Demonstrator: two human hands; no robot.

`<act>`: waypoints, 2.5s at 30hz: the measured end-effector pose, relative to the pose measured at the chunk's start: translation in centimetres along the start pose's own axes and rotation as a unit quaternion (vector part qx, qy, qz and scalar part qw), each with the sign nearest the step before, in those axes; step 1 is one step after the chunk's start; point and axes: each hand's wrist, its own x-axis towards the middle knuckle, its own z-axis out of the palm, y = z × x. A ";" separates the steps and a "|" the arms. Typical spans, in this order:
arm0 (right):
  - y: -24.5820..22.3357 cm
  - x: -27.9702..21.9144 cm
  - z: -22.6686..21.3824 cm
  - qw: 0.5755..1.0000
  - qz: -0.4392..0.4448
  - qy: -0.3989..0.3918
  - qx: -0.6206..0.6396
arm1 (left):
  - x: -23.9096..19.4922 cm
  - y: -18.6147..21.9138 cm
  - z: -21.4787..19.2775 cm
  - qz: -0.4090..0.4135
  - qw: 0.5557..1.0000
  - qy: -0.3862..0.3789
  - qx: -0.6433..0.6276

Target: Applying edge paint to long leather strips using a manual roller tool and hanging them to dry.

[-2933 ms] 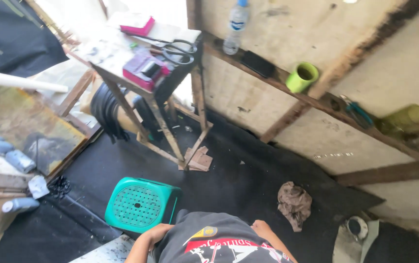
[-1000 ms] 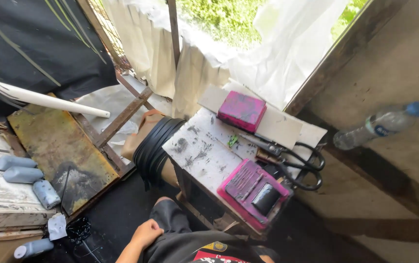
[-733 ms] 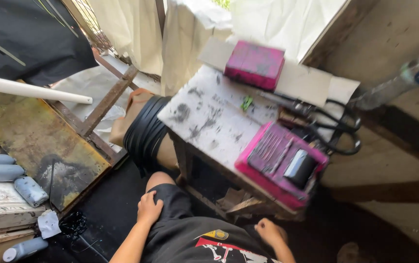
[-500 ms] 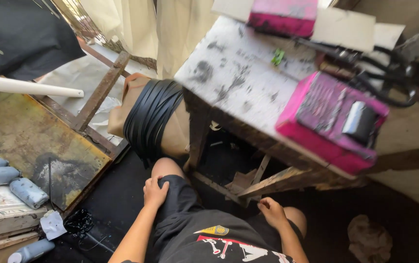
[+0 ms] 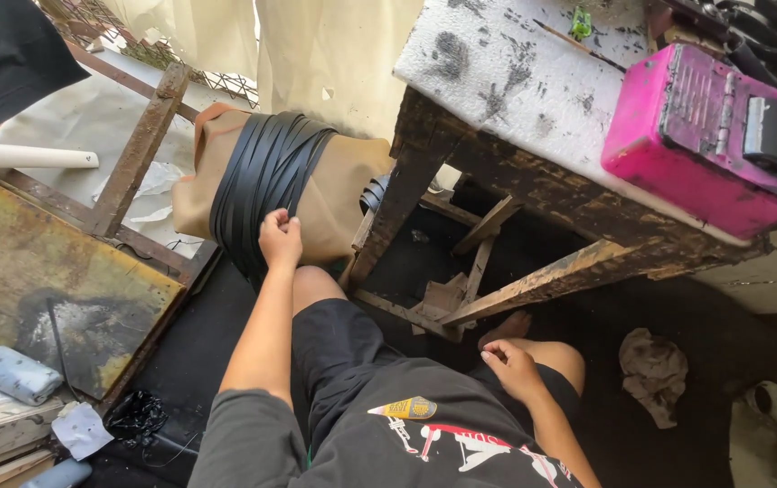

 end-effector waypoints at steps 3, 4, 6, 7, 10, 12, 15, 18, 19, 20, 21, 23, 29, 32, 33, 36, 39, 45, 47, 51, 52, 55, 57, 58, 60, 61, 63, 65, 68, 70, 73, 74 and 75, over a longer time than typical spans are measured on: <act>0.2 0.7 -0.2 1.000 -0.009 0.002 0.009 | 2.8 -1.6 0.8 0.072 0.980 0.175 0.056; 0.0 1.0 -0.5 1.000 -0.009 0.001 0.010 | 3.4 -1.2 0.6 0.072 0.980 0.175 0.057; -0.3 1.2 -0.6 1.000 -0.010 0.002 0.012 | 4.3 -0.8 -0.2 -0.056 0.973 0.176 0.142; -0.3 1.3 -0.5 1.000 -0.009 0.001 0.013 | 4.6 -0.8 -0.8 -0.056 0.972 0.175 0.144; -0.1 1.8 -0.4 1.000 -0.007 -0.003 0.018 | 5.4 -1.1 -2.0 -0.079 0.968 0.118 0.208; 0.2 2.0 0.0 1.000 -0.013 -0.008 0.026 | 5.9 -2.3 -2.5 -0.032 0.965 0.123 0.228; 0.2 2.0 0.6 1.000 0.002 -0.016 0.017 | 6.0 -1.9 -3.4 -0.025 0.969 0.080 0.234; -0.6 1.6 0.7 0.999 0.006 -0.034 -0.004 | 6.1 -1.3 -4.3 0.000 0.964 0.037 0.264; -1.0 1.5 0.6 0.999 0.005 -0.035 -0.003 | 6.0 -0.7 -4.8 0.000 0.963 0.038 0.265; -1.4 1.3 0.4 0.999 0.002 -0.047 -0.002 | 5.8 -0.2 -5.2 -0.006 0.966 0.023 0.259; -1.8 1.1 0.4 0.998 -0.002 -0.058 0.000 | 5.7 0.3 -5.7 -0.011 0.968 0.009 0.252; -3.2 0.5 0.0 0.997 -0.003 -0.083 0.011 | 5.7 0.2 -6.9 -0.033 0.976 -0.024 0.215; -9.8 -2.2 -2.2 0.973 -0.116 -0.192 0.059 | 1.2 4.2 -9.6 -0.172 0.944 -0.183 -0.213; -13.8 -3.9 -3.1 0.935 -0.279 -0.191 0.105 | -3.7 9.0 -11.2 -0.124 0.875 -0.226 -0.409; -15.5 -4.4 -3.7 0.907 -0.366 -0.179 0.108 | -5.6 11.9 -11.7 -0.097 0.847 -0.245 -0.462; -19.7 -5.8 -3.5 0.828 -0.523 -0.127 0.160 | -9.2 14.9 -12.1 -0.053 0.807 -0.271 -0.522; -22.6 -6.4 -2.5 0.790 -0.599 -0.026 0.130 | -12.5 17.8 -12.1 -0.022 0.778 -0.286 -0.558; -24.2 -6.2 0.0 0.765 -0.627 -0.035 0.142 | -16.3 19.6 -11.5 0.013 0.738 -0.310 -0.600; -23.8 -7.2 -1.3 0.774 -0.609 -0.083 0.150 | -16.5 19.7 -11.4 0.023 0.744 -0.304 -0.595; -20.5 -8.1 -3.6 0.816 -0.518 -0.188 0.175 | -16.2 20.7 -11.4 0.029 0.763 -0.275 -0.585; -19.3 -7.9 -4.0 0.816 -0.520 -0.186 0.173 | -15.6 20.6 -11.4 0.032 0.761 -0.277 -0.586; -15.9 -8.0 -6.1 0.834 -0.491 -0.200 0.153 | -13.8 21.1 -11.7 0.028 0.774 -0.233 -0.588; -13.7 -9.0 -7.8 0.908 -0.360 -0.202 0.076 | -13.0 22.4 -12.8 -0.028 0.799 -0.169 -0.576; -12.5 -9.1 -8.3 0.907 -0.364 -0.202 0.073 | -12.2 22.3 -12.9 -0.024 0.797 -0.167 -0.579; -10.0 -9.3 -9.3 0.947 -0.263 -0.178 0.054 | -10.8 22.1 -13.1 -0.029 0.813 -0.107 -0.571; -8.7 -9.2 -9.4 0.946 -0.266 -0.177 0.052 | -10.6 22.5 -13.4 -0.027 0.813 -0.106 -0.573; -6.1 -8.8 -9.8 0.988 -0.076 -0.131 -0.005 | -10.2 23.3 -13.8 -0.008 0.839 -0.071 -0.540; -2.9 -8.1 -9.4 0.991 -0.061 -0.118 0.016 | -9.7 23.0 -13.7 -0.010 0.835 -0.060 -0.546; 0.2 -7.7 -9.4 0.994 -0.023 -0.098 0.032 | -8.8 22.6 -13.8 -0.014 0.828 -0.041 -0.560; 2.7 -6.9 -9.3 0.996 -0.003 -0.090 0.024 | -8.4 22.4 -14.1 -0.016 0.822 -0.029 -0.568; 6.9 -5.0 -9.0 0.996 0.053 -0.067 -0.011 | -8.3 22.5 -14.6 -0.007 0.813 -0.007 -0.582; 7.7 -4.8 -9.2 0.995 0.072 -0.058 -0.033 | -8.3 22.6 -14.9 -0.003 0.810 -0.007 -0.586; 8.6 -4.7 -9.4 0.993 0.091 -0.049 -0.055 | -8.3 22.6 -15.2 0.001 0.807 -0.007 -0.590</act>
